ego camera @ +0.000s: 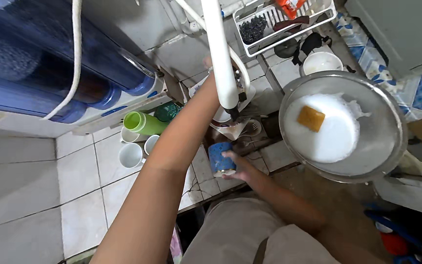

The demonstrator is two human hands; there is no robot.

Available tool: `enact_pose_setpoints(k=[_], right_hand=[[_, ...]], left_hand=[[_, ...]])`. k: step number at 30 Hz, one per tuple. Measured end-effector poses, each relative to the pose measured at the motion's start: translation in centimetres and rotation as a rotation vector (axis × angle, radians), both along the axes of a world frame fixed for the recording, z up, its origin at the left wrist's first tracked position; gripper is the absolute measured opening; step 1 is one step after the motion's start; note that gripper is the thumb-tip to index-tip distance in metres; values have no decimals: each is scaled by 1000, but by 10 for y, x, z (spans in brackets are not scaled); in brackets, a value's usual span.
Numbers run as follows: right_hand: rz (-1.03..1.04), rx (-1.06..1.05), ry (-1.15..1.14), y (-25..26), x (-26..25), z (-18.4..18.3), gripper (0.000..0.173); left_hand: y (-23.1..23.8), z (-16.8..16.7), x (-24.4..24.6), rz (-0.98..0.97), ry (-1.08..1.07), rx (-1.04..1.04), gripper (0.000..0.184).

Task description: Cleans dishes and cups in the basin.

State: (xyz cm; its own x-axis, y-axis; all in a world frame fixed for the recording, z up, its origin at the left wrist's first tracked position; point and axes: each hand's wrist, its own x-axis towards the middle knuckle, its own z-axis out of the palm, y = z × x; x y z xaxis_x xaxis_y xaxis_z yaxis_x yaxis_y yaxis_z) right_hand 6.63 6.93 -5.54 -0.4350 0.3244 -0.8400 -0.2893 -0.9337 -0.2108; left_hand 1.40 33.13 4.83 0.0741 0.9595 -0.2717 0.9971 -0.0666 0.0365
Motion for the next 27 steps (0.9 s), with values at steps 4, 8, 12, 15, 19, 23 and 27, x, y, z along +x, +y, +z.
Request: enact_pose_setpoints(k=[4,8,12,15,19,23,27], right_hand=[[-166,-173,169,-2,-5,-2,41],[-208,-170,153,-2,-4,-3,44],[-217,105,6,-8,2,-1,46],[-221,500,-187,-8,13,-4,87],[-204,915,-413,13,28,-5,111],[-231,1106,-570,28,31,-6,116],[-279,1204,-607,33,33,6,114]], left_hand=[[6,-3,-2,-47,38,15,69],[10,-7,-4,-63,55,11,74],[-6,27,0,-68,-30,-163,73],[-24,38,-4,-55,-177,-163,68],[-23,7,-25,132,-552,-161,72],[-35,-11,-56,0,-801,-245,57],[-166,14,-120,121,-913,-300,62]])
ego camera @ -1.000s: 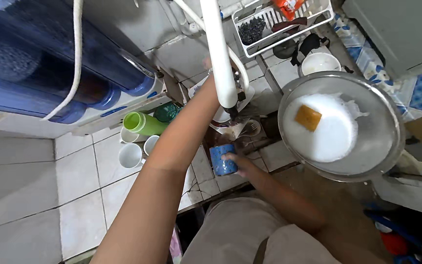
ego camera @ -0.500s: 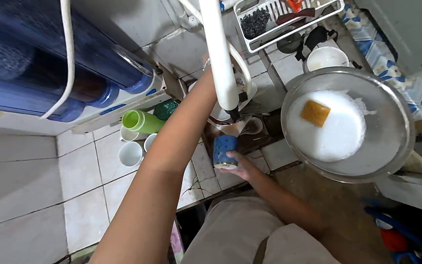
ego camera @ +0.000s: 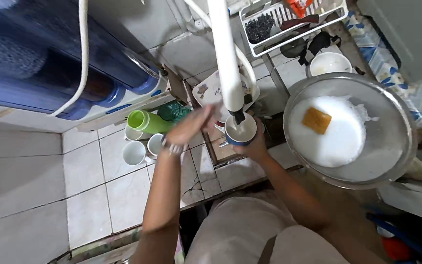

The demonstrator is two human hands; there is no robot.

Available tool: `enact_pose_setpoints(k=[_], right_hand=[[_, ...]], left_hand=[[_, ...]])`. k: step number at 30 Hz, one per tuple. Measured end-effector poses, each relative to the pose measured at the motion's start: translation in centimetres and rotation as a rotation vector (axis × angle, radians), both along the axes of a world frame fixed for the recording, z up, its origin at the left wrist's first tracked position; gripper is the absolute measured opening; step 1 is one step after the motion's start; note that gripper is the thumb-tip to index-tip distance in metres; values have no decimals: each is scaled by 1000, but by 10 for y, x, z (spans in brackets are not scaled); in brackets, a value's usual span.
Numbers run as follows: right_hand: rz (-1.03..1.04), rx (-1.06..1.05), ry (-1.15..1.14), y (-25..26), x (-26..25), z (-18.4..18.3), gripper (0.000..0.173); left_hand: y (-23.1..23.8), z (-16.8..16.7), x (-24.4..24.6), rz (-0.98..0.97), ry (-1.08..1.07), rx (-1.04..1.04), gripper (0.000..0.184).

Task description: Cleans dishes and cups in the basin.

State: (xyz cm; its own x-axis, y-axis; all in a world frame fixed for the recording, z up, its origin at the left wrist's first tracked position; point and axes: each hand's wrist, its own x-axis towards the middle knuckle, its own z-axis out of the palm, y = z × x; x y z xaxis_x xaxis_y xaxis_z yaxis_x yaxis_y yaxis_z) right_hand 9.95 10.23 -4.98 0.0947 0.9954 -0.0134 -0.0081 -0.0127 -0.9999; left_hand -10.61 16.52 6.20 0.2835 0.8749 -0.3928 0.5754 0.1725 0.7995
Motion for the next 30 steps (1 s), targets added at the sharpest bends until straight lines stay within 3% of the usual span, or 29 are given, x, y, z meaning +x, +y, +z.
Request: enact_pose_setpoints(k=[3,6,8,9,10,12,14,18,20,21,23,25,28,30], right_hand=[[2,75,-57,-3,5,4,113],[-10,130,-102,-7,10,4,114],[-10,182,-131,-6,12,3,114],[-6,196,-131,-4,13,4,114],[1,191,-124,-2,14,6,115],[24,170,-104,-1,16,8,114],[31,198,-97,2,19,6,113],[49,241,-86,2,26,-1,115],[41,287,-155,2,26,-3,115],[25,324,-202,2,26,-2,112],[0,378,-259,4,26,-1,109],[2,361,-288,5,28,2,110],[28,249,-296,4,30,10,109],[27,188,-309,4,32,14,109]], left_hand=[[-106,-50,-38,112,195,-209,68],[-178,-130,-15,235,733,-245,111],[-191,-165,9,271,806,-79,130],[-185,-171,20,244,729,26,125],[-172,-173,30,179,616,83,115],[-139,-159,38,-8,316,-47,91],[-117,-131,38,29,152,2,83],[-110,-65,28,211,197,402,65],[-110,-46,17,260,297,381,63],[-111,-43,10,276,367,244,64],[-118,-64,3,289,551,-105,71],[-135,-113,4,318,680,-268,85],[-162,-172,13,404,605,-3,124],[-154,-170,28,309,393,-10,117]])
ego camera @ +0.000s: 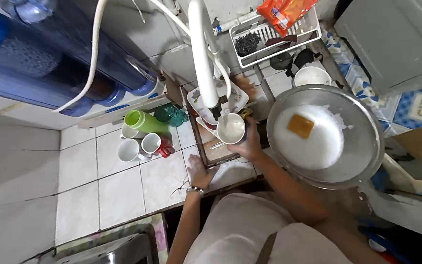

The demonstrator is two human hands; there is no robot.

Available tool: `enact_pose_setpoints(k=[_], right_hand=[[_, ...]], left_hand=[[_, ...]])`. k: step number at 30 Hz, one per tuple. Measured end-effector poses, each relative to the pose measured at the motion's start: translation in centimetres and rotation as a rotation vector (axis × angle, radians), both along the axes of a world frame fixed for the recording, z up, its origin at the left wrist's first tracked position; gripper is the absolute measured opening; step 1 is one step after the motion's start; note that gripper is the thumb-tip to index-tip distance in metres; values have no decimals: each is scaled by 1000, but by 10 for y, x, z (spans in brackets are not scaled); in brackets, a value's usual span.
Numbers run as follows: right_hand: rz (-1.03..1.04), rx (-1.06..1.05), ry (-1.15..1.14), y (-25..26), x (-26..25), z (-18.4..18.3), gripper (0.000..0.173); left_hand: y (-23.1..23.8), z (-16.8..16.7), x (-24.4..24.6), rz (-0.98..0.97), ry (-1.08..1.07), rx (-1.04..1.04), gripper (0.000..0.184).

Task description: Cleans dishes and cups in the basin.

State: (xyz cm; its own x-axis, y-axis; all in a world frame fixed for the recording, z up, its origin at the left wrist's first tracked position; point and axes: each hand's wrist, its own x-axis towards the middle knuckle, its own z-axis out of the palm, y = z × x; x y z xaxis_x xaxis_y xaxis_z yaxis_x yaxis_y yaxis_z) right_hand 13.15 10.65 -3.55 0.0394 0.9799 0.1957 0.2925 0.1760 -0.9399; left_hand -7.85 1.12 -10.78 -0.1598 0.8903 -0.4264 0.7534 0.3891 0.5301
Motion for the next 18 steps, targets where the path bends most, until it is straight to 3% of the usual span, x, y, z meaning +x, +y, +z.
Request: enact_pose_setpoints(k=[2,4,7,10,15,18], right_hand=[[0,-55,-4,-1,2,0,111],[16,-75,-16,1,2,-1,110],[72,-47,-70,2,7,-3,106],[126,-28,-115,0,9,-2,104],[185,-54,-168,-11,11,5,103],[211,-133,-177,-14,18,12,107]], left_hand=[[10,19,15,-51,-335,-72,86],[22,44,21,-78,-515,-45,76],[46,94,27,84,-503,117,55],[75,138,35,198,-577,54,53],[128,138,45,-226,-89,-109,29],[136,150,57,-433,102,-115,37]])
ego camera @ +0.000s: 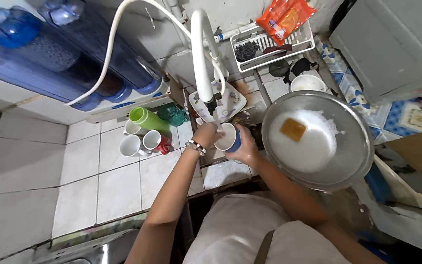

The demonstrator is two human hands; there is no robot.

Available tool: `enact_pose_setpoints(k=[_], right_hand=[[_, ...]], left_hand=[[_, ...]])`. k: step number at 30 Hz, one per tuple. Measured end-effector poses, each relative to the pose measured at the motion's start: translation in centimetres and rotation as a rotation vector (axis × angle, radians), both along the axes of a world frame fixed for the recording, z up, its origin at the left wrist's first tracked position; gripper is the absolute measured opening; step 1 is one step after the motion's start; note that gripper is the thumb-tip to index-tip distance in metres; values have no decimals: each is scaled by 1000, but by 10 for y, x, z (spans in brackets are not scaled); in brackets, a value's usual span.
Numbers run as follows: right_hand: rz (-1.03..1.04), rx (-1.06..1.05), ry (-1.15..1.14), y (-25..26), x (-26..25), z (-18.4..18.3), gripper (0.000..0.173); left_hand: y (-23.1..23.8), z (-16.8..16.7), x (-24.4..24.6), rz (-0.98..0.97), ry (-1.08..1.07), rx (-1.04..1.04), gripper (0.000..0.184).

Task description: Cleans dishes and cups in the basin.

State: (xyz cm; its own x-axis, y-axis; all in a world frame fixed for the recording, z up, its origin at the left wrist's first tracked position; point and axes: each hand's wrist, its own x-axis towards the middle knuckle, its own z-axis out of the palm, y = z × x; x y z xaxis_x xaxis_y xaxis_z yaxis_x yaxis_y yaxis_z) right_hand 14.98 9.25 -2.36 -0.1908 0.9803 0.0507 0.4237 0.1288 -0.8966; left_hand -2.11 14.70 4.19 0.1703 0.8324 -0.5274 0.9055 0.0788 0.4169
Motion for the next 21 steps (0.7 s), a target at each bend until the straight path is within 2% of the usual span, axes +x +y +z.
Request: enact_pose_setpoints(k=[2,5,7,10,11,13,15,16,18,21], right_hand=[[-12,-39,-3,-1,4,3,110],[-70,-93,100,4,8,4,109],[-78,-160,205,9,11,4,108],[-22,-264,319,10,9,2,105],[-7,-298,371,8,5,-1,103],[-30,-420,543,0,-7,-7,94],[-84,-554,715,-9,-21,-9,81],[-98,-589,763,-12,-27,-11,76],[-106,-635,816,-18,-37,-11,68],[-166,-895,881,-27,-47,-3,57]], left_hand=[[2,-1,2,-106,34,69,47],[6,-2,2,-143,7,158,52],[15,6,-2,-192,-43,176,43],[40,4,-21,-188,-177,107,14],[51,0,-29,-156,-253,118,15],[77,-3,-41,-23,-458,159,33],[103,4,-34,193,-696,168,37],[116,11,-24,313,-746,154,43],[133,32,-2,427,-649,73,63],[151,32,14,386,-322,17,67]])
